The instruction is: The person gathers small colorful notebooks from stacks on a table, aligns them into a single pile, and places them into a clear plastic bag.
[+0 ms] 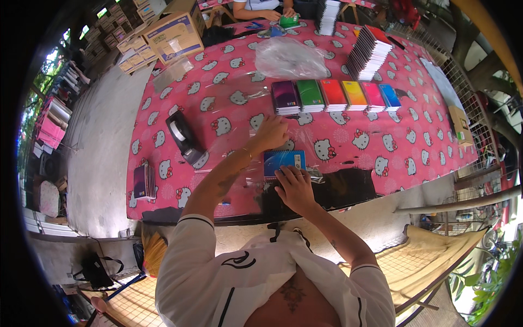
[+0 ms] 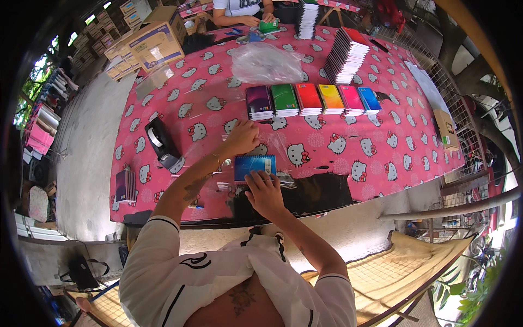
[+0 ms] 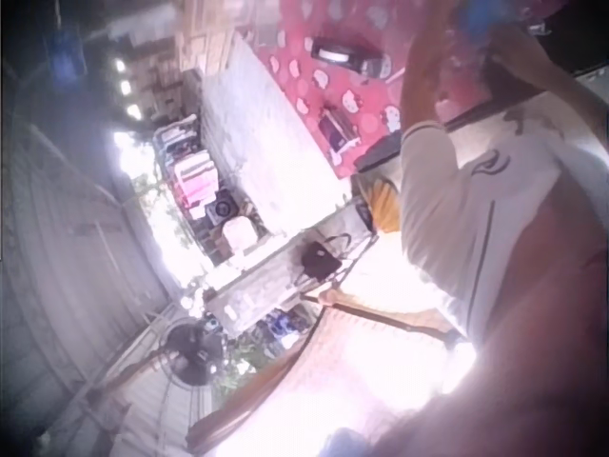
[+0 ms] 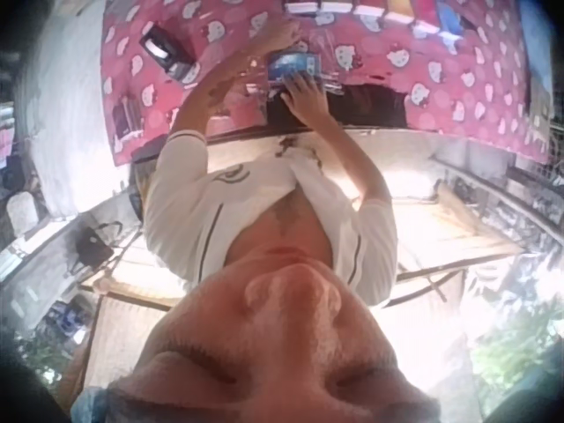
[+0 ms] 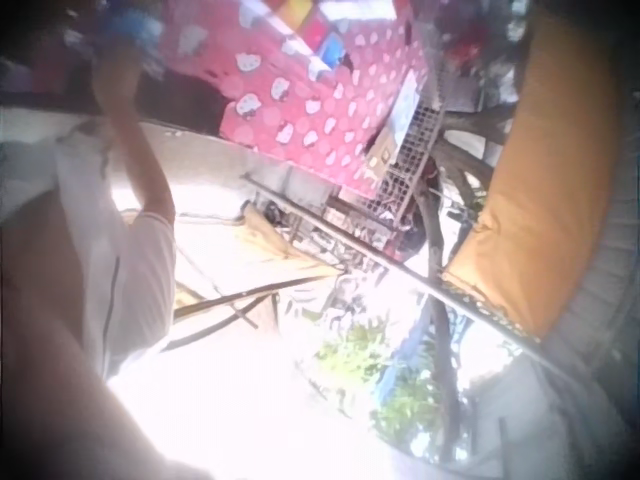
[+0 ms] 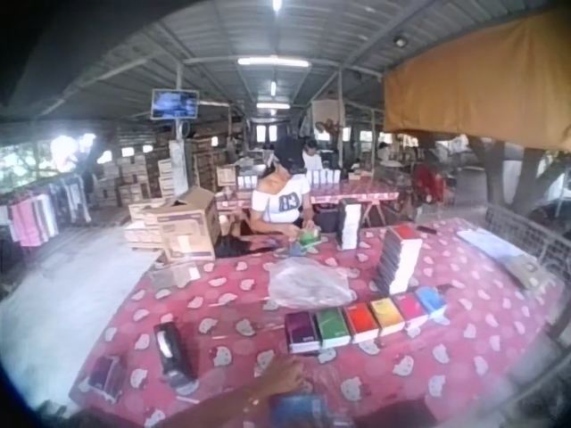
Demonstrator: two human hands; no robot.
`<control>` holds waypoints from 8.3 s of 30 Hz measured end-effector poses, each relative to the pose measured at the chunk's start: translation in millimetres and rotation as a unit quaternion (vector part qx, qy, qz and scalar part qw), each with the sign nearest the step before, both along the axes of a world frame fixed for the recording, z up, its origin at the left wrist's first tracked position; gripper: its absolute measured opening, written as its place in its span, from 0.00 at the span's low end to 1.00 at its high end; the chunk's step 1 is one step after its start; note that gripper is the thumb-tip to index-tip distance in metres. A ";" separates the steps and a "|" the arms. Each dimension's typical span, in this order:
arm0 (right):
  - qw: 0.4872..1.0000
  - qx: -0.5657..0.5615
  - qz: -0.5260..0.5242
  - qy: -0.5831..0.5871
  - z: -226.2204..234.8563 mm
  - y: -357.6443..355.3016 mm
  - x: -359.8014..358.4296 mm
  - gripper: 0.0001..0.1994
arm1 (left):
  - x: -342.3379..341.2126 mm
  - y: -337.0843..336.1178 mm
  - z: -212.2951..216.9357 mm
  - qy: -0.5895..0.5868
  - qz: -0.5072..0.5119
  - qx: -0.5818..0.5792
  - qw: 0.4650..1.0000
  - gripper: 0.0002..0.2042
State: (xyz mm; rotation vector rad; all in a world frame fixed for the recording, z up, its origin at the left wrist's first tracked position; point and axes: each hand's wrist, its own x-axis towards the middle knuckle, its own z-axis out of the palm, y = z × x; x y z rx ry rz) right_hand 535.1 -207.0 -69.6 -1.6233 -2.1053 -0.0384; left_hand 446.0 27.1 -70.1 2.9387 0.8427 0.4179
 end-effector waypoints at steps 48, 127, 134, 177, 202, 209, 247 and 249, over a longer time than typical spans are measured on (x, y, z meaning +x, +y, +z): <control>1.000 -0.005 0.013 -0.005 -20.6 12.1 4.2 0.24 | -26.2 -140.1 9.1 -0.183 0.176 -0.171 0.952 0.07; 0.999 0.039 -0.012 -0.012 -31.0 -2.8 -8.6 0.24 | -24.7 -142.2 3.1 -0.105 0.062 -0.125 0.985 0.08; 0.932 -0.008 0.017 0.361 -30.9 11.9 30.8 0.26 | -19.8 -148.0 10.2 -0.159 0.083 -0.152 0.972 0.10; 0.987 0.105 0.099 -0.076 -8.2 17.6 71.4 0.17 | -45.8 -148.6 47.6 -0.259 0.288 -0.332 0.860 0.15; 0.695 -0.557 0.142 0.431 49.6 143.1 160.9 0.43 | -41.7 -166.5 17.3 -0.402 0.285 -0.226 0.840 0.09; 0.960 -0.001 0.268 0.085 103.2 86.4 129.4 0.23 | -111.0 -101.9 10.8 -0.436 0.452 -0.041 0.777 0.15; 0.964 -0.085 0.110 0.229 87.9 65.6 99.2 0.27 | -84.9 -69.6 115.2 -0.259 -0.055 -0.122 0.957 0.06; 0.965 -0.023 0.242 0.095 67.0 68.9 87.0 0.27 | -64.9 -70.6 111.6 -0.249 -0.073 -0.104 0.960 0.06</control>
